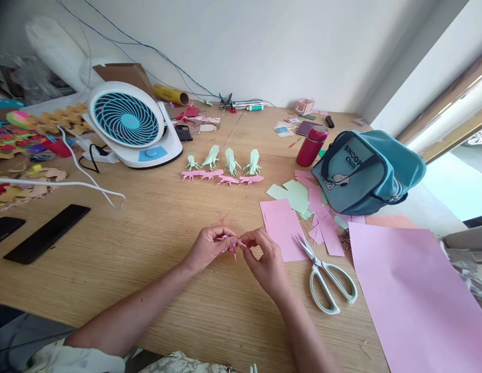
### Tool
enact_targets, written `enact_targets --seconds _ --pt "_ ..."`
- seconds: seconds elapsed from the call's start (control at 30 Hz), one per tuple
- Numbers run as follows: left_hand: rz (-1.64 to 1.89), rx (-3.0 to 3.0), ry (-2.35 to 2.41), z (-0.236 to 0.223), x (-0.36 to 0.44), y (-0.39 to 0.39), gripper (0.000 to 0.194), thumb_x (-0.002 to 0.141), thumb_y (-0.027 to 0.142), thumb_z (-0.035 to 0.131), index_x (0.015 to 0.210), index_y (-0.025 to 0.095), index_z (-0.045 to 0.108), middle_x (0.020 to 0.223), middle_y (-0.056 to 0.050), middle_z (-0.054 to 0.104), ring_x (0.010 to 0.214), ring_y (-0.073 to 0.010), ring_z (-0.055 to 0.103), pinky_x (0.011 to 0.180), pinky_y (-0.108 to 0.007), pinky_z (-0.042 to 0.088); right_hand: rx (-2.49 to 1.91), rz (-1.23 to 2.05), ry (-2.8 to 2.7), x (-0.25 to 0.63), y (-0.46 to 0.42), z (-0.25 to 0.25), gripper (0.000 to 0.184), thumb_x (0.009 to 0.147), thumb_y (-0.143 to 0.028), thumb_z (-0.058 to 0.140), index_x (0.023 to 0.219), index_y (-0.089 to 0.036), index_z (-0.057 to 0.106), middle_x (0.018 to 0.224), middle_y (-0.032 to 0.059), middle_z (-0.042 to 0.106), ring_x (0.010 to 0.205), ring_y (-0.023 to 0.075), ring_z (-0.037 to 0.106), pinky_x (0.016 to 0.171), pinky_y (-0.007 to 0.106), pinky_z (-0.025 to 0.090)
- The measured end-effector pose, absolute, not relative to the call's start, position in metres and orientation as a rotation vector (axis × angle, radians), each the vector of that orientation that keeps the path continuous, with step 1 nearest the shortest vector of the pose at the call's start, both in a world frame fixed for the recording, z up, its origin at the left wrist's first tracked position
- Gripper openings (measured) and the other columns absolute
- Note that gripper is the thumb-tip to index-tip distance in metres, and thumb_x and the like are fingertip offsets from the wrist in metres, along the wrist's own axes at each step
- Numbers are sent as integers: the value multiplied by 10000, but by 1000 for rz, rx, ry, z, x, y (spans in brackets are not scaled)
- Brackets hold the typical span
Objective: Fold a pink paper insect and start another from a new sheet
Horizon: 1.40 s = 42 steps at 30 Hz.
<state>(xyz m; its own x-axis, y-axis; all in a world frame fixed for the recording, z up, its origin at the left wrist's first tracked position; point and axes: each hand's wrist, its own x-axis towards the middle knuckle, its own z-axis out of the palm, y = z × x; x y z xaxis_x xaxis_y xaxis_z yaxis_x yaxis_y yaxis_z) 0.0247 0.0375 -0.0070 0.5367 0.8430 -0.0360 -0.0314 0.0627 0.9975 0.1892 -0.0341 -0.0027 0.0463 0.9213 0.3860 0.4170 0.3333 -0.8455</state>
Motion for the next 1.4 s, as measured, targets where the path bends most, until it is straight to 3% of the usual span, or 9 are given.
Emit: enact_targets --seconds 0.23,0.53,0.73,1.27,1.4 --pt "695 1219 770 -12 27 35 372 739 470 763 800 110 697 619 -9 646 543 -83 554 505 -178 416 -1211 423 -1656 187 -37 -1 171 898 -70 531 922 -219 612 847 27 594 775 160 579 686 296 470" --pt "727 1226 750 -4 29 30 383 722 471 779 790 104 693 623 -18 646 560 -94 560 548 -204 434 -1225 313 -1661 182 -39 -3 203 875 -43 512 941 -221 584 864 41 581 788 171 590 698 311 486" --pt "699 1227 762 -3 28 29 403 683 477 804 785 104 690 622 -13 642 505 -75 509 466 -185 382 -1238 195 -1685 185 -42 -6 236 877 -50 521 987 -247 590 905 56 588 807 183 607 706 332 509" --pt "796 1389 713 4 26 27 349 725 444 785 768 103 720 675 -40 656 532 -87 536 495 -202 419 -1216 122 -1784 192 -45 -6 307 855 -32 566 1044 -266 628 895 55 605 772 181 604 667 332 491" --pt "844 1444 693 2 26 28 270 736 379 793 774 116 741 728 -53 687 633 -116 609 581 -209 472 -1204 138 -1763 192 -44 -7 310 835 -23 582 1021 -267 627 896 49 598 772 179 606 661 326 491"
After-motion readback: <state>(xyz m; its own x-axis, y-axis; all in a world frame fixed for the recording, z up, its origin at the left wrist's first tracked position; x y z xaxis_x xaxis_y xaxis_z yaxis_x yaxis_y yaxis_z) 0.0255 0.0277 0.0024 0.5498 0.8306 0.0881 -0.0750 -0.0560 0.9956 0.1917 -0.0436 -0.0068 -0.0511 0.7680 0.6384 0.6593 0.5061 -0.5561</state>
